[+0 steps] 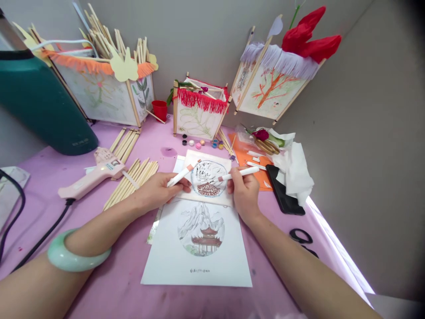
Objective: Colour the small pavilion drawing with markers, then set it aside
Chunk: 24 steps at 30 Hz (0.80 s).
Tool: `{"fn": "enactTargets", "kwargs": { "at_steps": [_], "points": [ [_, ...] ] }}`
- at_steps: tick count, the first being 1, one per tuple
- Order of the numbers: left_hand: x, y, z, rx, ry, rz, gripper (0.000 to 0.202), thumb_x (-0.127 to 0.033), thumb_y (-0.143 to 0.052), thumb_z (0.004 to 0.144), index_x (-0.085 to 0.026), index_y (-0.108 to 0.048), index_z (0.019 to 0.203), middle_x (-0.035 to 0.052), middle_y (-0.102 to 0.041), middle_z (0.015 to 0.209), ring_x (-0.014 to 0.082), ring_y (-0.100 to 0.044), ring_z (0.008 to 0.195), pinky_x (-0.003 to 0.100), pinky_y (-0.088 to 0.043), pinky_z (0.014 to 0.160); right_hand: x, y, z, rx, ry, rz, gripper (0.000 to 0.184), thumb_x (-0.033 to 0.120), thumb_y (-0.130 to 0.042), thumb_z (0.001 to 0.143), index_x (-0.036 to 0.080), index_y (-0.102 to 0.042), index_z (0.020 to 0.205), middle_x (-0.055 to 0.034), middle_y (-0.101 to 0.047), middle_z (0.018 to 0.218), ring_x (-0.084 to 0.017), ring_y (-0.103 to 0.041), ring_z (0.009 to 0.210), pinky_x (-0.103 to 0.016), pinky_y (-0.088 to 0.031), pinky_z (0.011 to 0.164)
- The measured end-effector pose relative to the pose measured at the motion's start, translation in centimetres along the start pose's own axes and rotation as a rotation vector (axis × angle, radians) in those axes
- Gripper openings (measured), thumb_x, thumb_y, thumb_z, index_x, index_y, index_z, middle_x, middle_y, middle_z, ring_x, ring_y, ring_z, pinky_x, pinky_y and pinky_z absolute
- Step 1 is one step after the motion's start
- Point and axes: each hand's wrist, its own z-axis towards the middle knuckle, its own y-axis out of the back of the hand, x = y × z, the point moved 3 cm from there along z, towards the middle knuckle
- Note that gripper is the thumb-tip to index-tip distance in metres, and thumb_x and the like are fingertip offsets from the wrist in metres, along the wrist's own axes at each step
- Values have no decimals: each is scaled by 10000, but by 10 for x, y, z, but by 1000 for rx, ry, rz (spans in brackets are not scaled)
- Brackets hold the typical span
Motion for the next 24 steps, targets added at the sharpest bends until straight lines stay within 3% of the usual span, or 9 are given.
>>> {"fn": "enactTargets", "kwargs": {
  "at_steps": [17,24],
  "points": [
    [1,0,2,-5,4,16,270,-289,-518,741,-167,-662,934,21,-700,846,66,-389,440,202,-319,447,-9,-2,-5,140,156,-154,213,394,-505,857,190,-515,798,12,-576,606,-93,-520,494,-207,-404,462],
    [0,0,2,-6,7,31,268,-283,-519,736,-171,-674,924,0,-676,706,68,-384,423,201,-304,430,-12,-2,-5,137,161,-159,201,392,-504,856,198,-517,804,16,-572,600,-103,-535,503,-213,-414,471]
  ]
}}
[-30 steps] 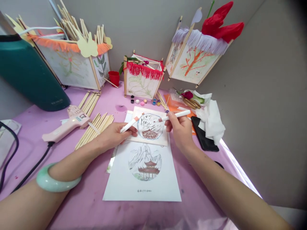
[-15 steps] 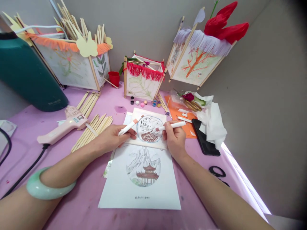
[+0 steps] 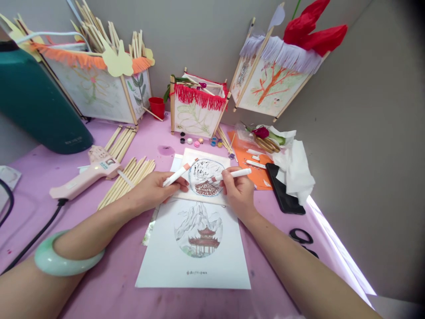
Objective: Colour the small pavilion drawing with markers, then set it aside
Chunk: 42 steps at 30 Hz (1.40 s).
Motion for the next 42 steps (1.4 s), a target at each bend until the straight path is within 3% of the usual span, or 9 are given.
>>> {"fn": "enactTargets", "kwargs": {
  "at_steps": [9,16,42],
  "points": [
    [-1,1,-1,-7,9,13,266,-284,-513,739,-170,-676,915,-15,-638,603,76,-376,423,204,-307,441,1,-1,1,18,16,-35,199,383,-504,857,198,-517,787,18,-572,595,-107,-533,501,-221,-415,489],
    [1,0,0,12,5,-37,279,-301,-522,736,-168,-654,943,25,-706,888,65,-392,450,203,-320,453,-1,1,1,1,-4,-15,196,380,-494,867,195,-503,802,13,-576,610,-99,-527,507,-215,-418,496],
    [4,-1,2,21,0,-36,277,-302,-520,754,-166,-654,955,23,-709,910,61,-396,451,200,-334,463,-1,0,2,-6,37,-93,178,362,-495,866,193,-518,813,21,-564,605,-100,-521,522,-214,-409,519]
  ]
}}
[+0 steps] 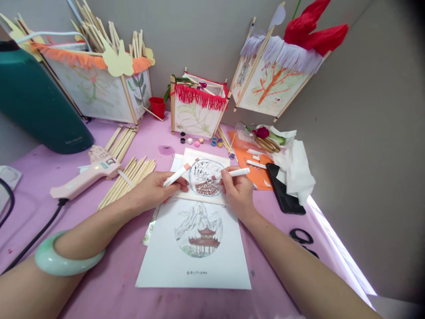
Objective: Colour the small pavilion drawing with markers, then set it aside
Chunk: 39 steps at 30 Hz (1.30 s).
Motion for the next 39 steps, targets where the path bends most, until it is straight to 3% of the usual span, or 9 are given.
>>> {"fn": "enactTargets", "kwargs": {
  "at_steps": [20,25,39],
  "points": [
    [1,0,-1,-5,2,-12,274,-309,-527,741,-175,-652,945,10,-709,906,65,-399,449,206,-334,464,-1,0,0,-1,1,-17,182,366,-490,865,194,-516,809,20,-559,605,-102,-516,524,-215,-405,518],
    [-2,1,-2,-16,8,15,281,-311,-524,729,-170,-667,926,6,-704,813,69,-393,441,207,-323,455,1,0,0,9,-3,5,185,365,-487,868,193,-516,807,19,-564,609,-101,-529,531,-213,-409,523],
    [-1,0,-2,-7,5,-23,282,-325,-534,732,-175,-656,937,18,-712,900,71,-400,443,213,-337,466,0,0,0,9,-3,-3,188,371,-491,866,196,-520,803,20,-563,608,-101,-522,528,-215,-408,525]
  ]
}}
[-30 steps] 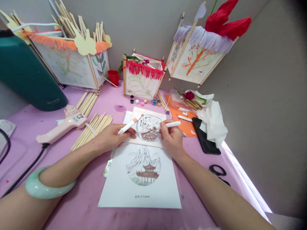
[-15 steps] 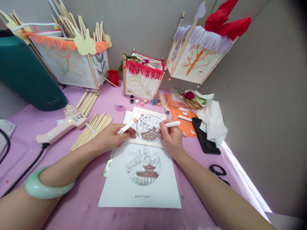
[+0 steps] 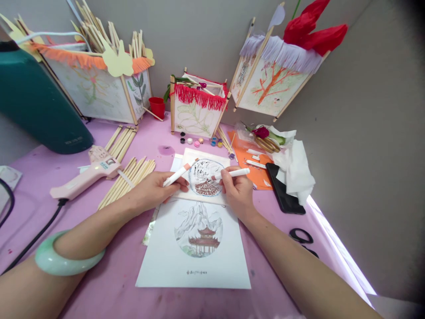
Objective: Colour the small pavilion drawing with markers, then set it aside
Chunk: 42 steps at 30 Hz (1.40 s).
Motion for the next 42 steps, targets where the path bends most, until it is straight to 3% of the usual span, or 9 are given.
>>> {"fn": "enactTargets", "kwargs": {
  "at_steps": [26,32,42],
  "points": [
    [-1,0,0,-7,2,27,304,-356,-531,725,-177,-659,935,22,-708,902,70,-406,439,210,-349,460,1,0,0,-6,-4,3,193,376,-489,864,196,-515,800,19,-559,606,-102,-517,526,-211,-406,514],
    [-2,0,0,-11,3,42,303,-343,-522,729,-171,-666,933,9,-698,779,71,-390,441,207,-336,451,0,-1,0,4,-12,22,198,385,-486,865,196,-512,812,15,-570,617,-103,-524,530,-211,-407,509],
    [0,0,1,-1,-6,19,286,-341,-530,737,-174,-658,931,25,-708,889,68,-393,448,210,-331,463,0,0,0,-9,-6,18,187,376,-492,862,198,-510,804,21,-557,605,-97,-498,512,-211,-399,501]
  ]
}}
